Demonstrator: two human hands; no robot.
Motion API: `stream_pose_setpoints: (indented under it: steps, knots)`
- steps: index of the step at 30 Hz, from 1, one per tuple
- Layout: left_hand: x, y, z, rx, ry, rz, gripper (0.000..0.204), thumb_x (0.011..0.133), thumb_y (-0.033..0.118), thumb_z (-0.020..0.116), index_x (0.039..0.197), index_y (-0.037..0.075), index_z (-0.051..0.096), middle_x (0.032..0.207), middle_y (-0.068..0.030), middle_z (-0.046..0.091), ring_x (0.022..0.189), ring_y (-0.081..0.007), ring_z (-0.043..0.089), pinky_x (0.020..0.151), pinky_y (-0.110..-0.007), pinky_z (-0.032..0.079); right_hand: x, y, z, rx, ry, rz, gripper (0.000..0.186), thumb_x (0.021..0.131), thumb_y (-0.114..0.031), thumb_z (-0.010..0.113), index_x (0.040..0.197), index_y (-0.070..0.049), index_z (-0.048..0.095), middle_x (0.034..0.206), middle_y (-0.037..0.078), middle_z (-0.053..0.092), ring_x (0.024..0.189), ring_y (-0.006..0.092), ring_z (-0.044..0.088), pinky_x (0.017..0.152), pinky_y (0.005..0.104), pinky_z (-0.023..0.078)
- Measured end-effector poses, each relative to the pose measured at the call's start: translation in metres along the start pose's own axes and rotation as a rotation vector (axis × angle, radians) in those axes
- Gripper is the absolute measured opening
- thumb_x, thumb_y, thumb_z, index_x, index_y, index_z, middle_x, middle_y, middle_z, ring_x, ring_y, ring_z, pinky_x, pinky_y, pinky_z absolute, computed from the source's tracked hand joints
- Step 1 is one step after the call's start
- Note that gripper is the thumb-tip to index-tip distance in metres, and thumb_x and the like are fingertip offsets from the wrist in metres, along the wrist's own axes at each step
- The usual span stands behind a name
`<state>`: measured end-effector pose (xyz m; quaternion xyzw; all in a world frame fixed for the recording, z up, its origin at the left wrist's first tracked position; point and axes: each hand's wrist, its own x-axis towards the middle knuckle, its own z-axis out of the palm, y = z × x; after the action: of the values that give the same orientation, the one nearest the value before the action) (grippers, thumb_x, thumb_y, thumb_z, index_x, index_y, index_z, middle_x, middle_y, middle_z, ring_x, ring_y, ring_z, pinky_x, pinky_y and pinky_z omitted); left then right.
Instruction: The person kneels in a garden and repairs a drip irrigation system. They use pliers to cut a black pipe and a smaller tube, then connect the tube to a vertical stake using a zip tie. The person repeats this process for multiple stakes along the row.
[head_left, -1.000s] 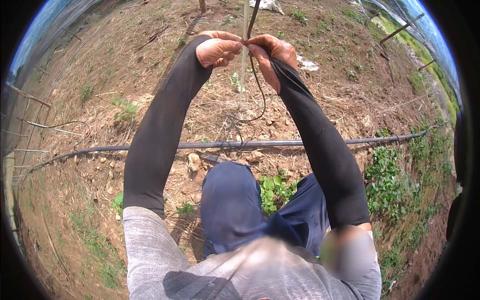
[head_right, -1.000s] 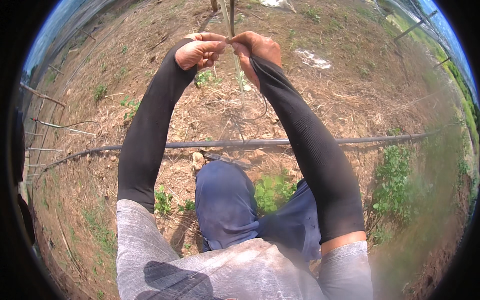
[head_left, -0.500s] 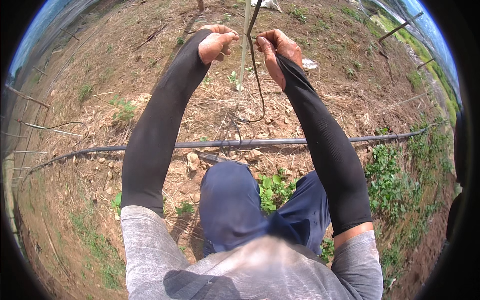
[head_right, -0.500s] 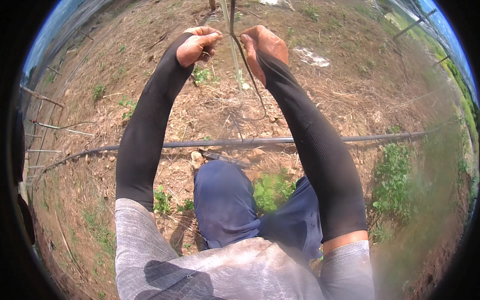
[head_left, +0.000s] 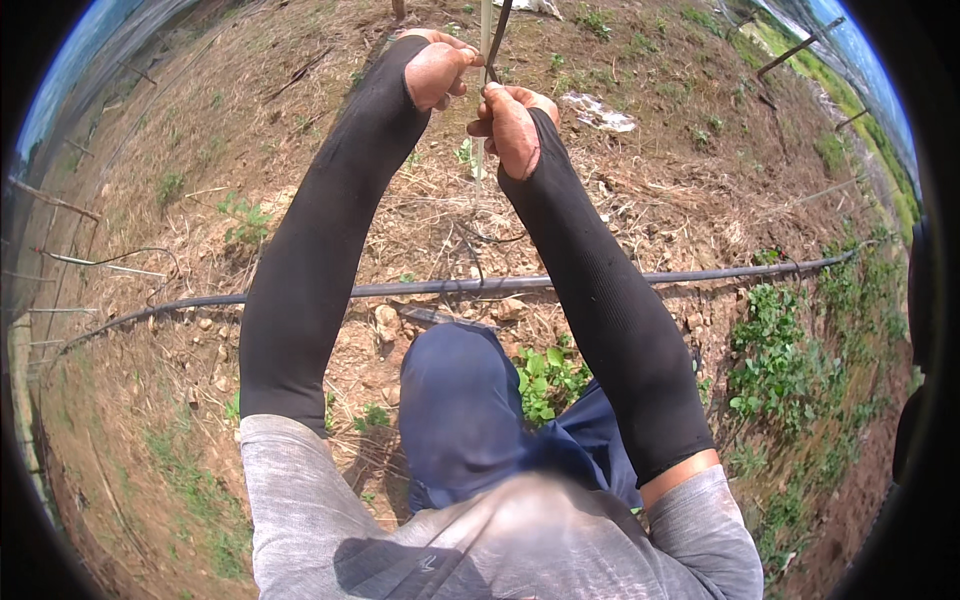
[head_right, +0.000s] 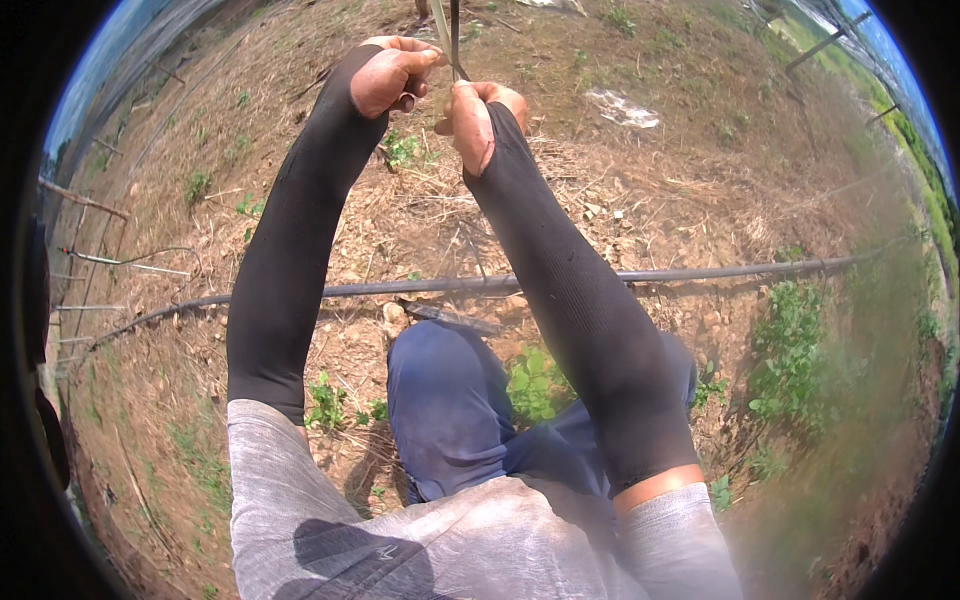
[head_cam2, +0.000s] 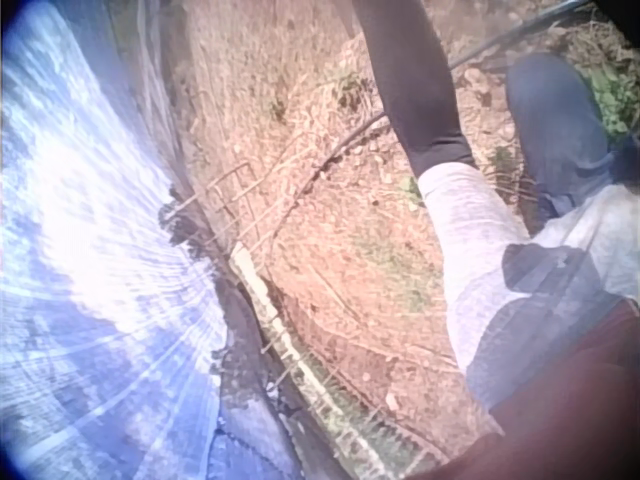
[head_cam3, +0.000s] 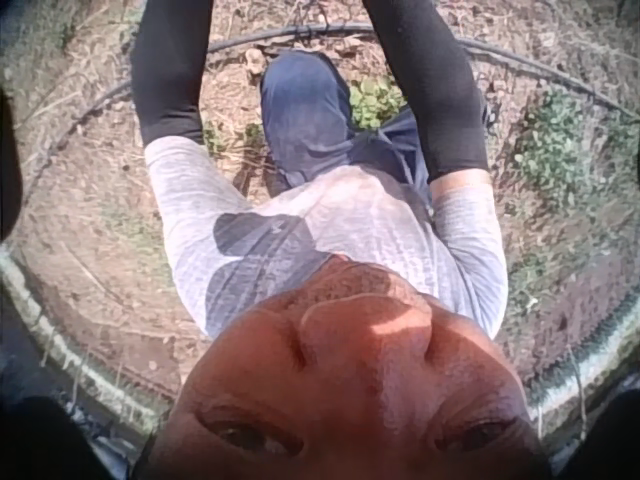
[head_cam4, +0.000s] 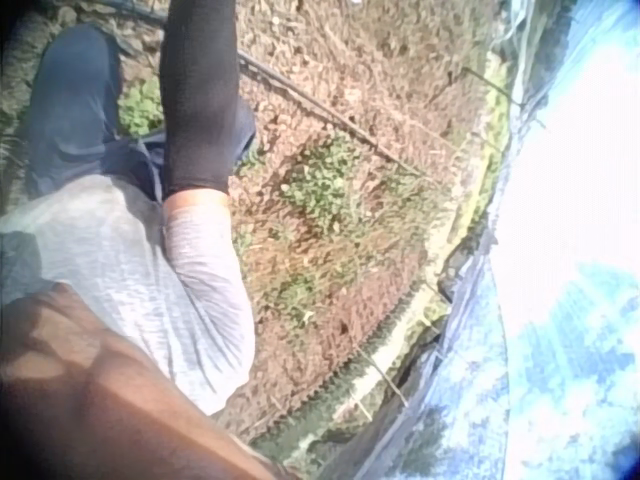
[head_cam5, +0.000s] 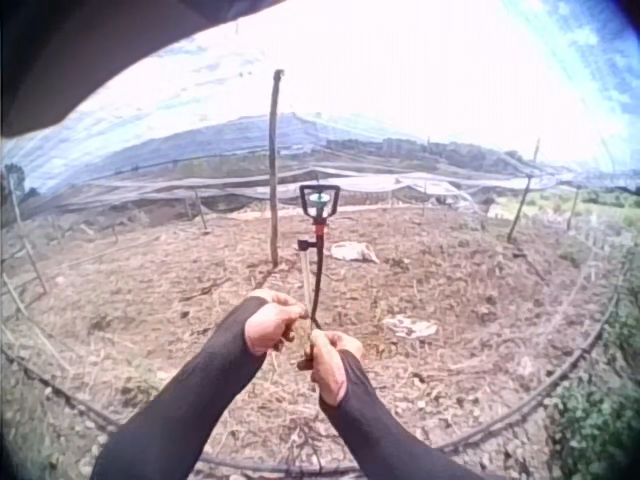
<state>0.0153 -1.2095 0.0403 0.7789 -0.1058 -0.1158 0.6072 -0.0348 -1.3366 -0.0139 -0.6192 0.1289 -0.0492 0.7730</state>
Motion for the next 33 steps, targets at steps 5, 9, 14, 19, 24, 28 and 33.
stream_pose_setpoints:
  steps: [5, 9, 14, 19, 24, 28, 33]
  knots:
    - [-0.005, -0.008, 0.019, 0.499, 0.263, 0.346, 0.032, 0.088, 0.026, 0.059, 0.098, -0.002, 0.068, 0.086, -0.0148, 0.071, 0.08, -0.0217, 0.069, 0.075, -0.035, 0.054, 0.009, 0.008, -0.002, 0.313, -0.307, 0.084, 0.019, 0.089, -0.022, 0.065, 0.088, -0.004, 0.058, 0.073, 0.003, 0.059, 0.057, 0.0077, 0.051, 0.047, 0.0204, 0.036]
    - [-0.018, -0.01, 0.011, 0.027, 0.172, 0.22, 0.039, 0.093, 0.035, 0.056, 0.112, 0.001, 0.062, 0.092, -0.0117, 0.068, 0.077, -0.0181, 0.067, 0.066, -0.031, 0.054, 0.008, 0.006, -0.015, 0.05, -0.17, -0.079, 0.038, 0.086, -0.031, 0.066, 0.097, 0.005, 0.061, 0.091, 0.016, 0.068, 0.077, 0.0185, 0.066, 0.063, 0.0301, 0.05]
    - [-0.022, -0.039, 0.018, -0.2, 0.083, 0.034, 0.04, 0.094, 0.036, 0.059, 0.119, 0.005, 0.056, 0.099, -0.011, 0.068, 0.075, -0.0169, 0.068, 0.061, -0.027, 0.054, 0.009, -0.008, -0.036, -0.557, 0.152, -0.663, 0.025, 0.082, -0.021, 0.072, 0.099, -0.004, 0.064, 0.087, 0.007, 0.064, 0.077, 0.0154, 0.062, 0.068, 0.0296, 0.05]
    - [-0.017, -0.046, 0.023, -0.307, 0.075, 0.094, 0.049, 0.084, 0.033, 0.075, 0.115, 0.0, 0.056, 0.094, -0.012, 0.069, 0.077, -0.0173, 0.068, 0.061, -0.026, 0.054, 0.01, -0.028, -0.027, -0.772, 0.086, -1.132, 0.023, 0.079, -0.008, 0.072, 0.102, -0.012, 0.067, 0.092, 0.005, 0.059, 0.075, 0.015, 0.06, 0.066, 0.0282, 0.051]
    - [-0.02, -0.042, 0.023, -0.227, 0.151, 0.135, 0.035, 0.084, 0.025, 0.073, 0.105, 0.0, 0.062, 0.084, -0.0083, 0.069, 0.07, -0.0131, 0.066, 0.06, -0.025, 0.052, 0.02, -0.022, -0.023, -0.717, 0.07, -1.188, 0.015, 0.078, -0.008, 0.074, 0.091, -0.012, 0.071, 0.089, 0.002, 0.059, 0.077, 0.0155, 0.062, 0.066, 0.0286, 0.052]
    - [-0.019, -0.045, 0.021, -0.146, 0.186, 0.255, 0.024, 0.086, 0.019, 0.067, 0.1, 0.0, 0.066, 0.082, -0.0066, 0.069, 0.068, -0.011, 0.064, 0.059, -0.024, 0.051, 0.02, -0.019, -0.028, -0.741, 0.037, -1.214, 0.021, 0.078, -0.003, 0.071, 0.098, -0.011, 0.068, 0.092, 0.005, 0.059, 0.079, 0.0164, 0.062, 0.069, 0.0278, 0.052]
    - [-0.014, -0.048, 0.019, 0.051, 0.277, 0.345, 0.019, 0.086, 0.014, 0.062, 0.098, 0.0, 0.068, 0.078, -0.0038, 0.066, 0.065, -0.0083, 0.059, 0.057, -0.022, 0.048, 0.021, -0.024, -0.023, -0.701, 0.028, -1.158, 0.038, 0.077, 0.004, 0.064, 0.113, -0.008, 0.059, 0.097, 0.009, 0.061, 0.084, 0.0176, 0.063, 0.075, 0.0278, 0.053]
